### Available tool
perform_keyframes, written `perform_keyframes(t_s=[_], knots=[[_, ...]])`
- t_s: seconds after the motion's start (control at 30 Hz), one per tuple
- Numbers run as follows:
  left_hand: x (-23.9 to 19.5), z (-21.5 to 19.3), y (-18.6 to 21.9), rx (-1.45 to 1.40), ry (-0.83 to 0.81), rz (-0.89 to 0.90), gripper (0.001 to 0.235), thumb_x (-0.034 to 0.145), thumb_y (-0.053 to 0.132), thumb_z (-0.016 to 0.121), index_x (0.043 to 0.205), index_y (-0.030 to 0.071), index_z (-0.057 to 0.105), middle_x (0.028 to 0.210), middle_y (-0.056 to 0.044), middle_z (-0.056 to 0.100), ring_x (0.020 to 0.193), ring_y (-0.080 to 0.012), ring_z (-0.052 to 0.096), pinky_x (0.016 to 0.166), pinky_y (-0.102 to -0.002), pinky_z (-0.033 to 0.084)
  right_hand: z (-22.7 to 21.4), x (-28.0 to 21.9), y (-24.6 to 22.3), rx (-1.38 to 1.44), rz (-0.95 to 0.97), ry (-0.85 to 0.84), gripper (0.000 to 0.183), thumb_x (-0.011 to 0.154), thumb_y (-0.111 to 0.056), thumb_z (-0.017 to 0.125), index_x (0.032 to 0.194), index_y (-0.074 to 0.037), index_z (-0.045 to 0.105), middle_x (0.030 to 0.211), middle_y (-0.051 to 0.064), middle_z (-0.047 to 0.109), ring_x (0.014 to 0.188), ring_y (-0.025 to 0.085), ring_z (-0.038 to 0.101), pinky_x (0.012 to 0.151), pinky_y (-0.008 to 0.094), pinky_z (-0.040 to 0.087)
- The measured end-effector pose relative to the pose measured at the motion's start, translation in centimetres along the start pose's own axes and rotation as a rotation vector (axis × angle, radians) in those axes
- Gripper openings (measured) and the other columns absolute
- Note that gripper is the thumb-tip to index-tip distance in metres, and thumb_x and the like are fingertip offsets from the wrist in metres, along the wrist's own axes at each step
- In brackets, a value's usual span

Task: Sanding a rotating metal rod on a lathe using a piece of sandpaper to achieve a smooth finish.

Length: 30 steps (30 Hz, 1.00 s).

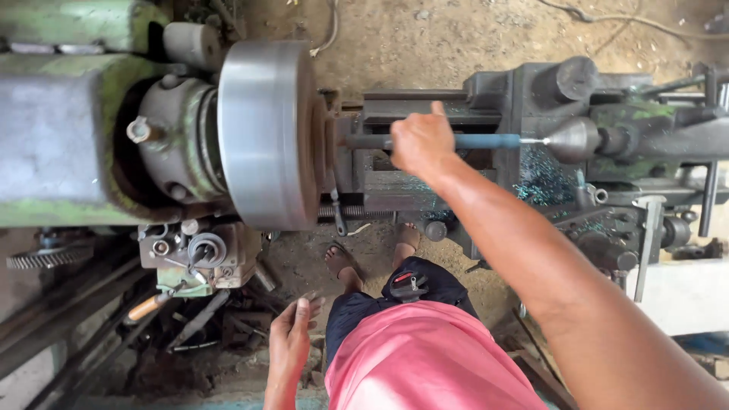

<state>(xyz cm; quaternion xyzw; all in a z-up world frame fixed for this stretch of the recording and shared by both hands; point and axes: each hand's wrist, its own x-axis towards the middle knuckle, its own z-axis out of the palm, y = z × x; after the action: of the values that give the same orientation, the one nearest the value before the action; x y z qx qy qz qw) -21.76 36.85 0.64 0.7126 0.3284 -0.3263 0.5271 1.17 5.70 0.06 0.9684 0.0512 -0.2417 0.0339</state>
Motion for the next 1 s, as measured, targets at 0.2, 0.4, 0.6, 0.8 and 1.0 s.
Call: perform_keyframes(t_s=[0.2,0.4,0.6,0.8,1.0], knots=[[-0.6,0.1,0.8,0.131,-0.039,0.001,0.052,0.098,0.041,0.051,0.128,0.005,0.074,0.122,-0.009,0.083,0.120,-0.0226,0.076,0.100,-0.035,0.058,0.3,-0.1,-0.4,0.158,-0.036,0.066,0.038,0.080,0.010,0.052,0.052,-0.016,0.053,0.042,-0.004,0.042,0.042,0.017,0.048,0.129,0.062,0.017],[-1.0,-1.8,-1.3,0.399,0.005,-0.026,0.064,0.093,0.057,0.048,0.133,0.013,0.072,0.128,-0.005,0.079,0.128,-0.0190,0.070,0.099,-0.034,0.055,1.5,-0.7,2.4,0.016,-0.030,0.078,0.025,0.082,-0.020,0.069,0.058,-0.017,0.067,0.054,0.002,0.064,0.053,0.022,0.061,0.114,0.057,0.032],[-1.3,-4.0,-7.5,0.566,0.028,0.026,0.053,0.100,0.059,0.041,0.082,0.012,0.060,0.069,-0.004,0.061,0.071,-0.0186,0.054,0.068,-0.035,0.041,2.5,-3.3,6.5,0.036,0.014,0.109,0.041,0.093,-0.020,0.073,0.054,-0.020,0.060,0.043,-0.007,0.045,0.047,0.015,0.051,0.107,0.049,0.039],[-0.1,-5.2,-18.0,0.591,0.067,-0.106,0.053,0.097,0.059,0.041,0.099,0.018,0.074,0.092,-0.010,0.081,0.096,-0.0330,0.075,0.081,-0.042,0.051,3.5,-3.5,9.3,-0.066,0.077,0.010,0.034,0.088,-0.015,0.069,0.055,-0.017,0.060,0.044,-0.005,0.046,0.048,0.014,0.048,0.109,0.047,0.037],[-0.1,-5.8,-27.7,0.435,0.145,-0.130,0.055,0.100,0.053,0.042,0.081,0.010,0.069,0.068,-0.009,0.072,0.070,-0.0280,0.068,0.069,-0.040,0.048,2.6,-1.5,5.9,-0.026,0.123,-0.022,0.018,0.076,-0.009,0.067,0.059,-0.015,0.063,0.049,0.001,0.057,0.051,0.023,0.055,0.113,0.044,0.034]])
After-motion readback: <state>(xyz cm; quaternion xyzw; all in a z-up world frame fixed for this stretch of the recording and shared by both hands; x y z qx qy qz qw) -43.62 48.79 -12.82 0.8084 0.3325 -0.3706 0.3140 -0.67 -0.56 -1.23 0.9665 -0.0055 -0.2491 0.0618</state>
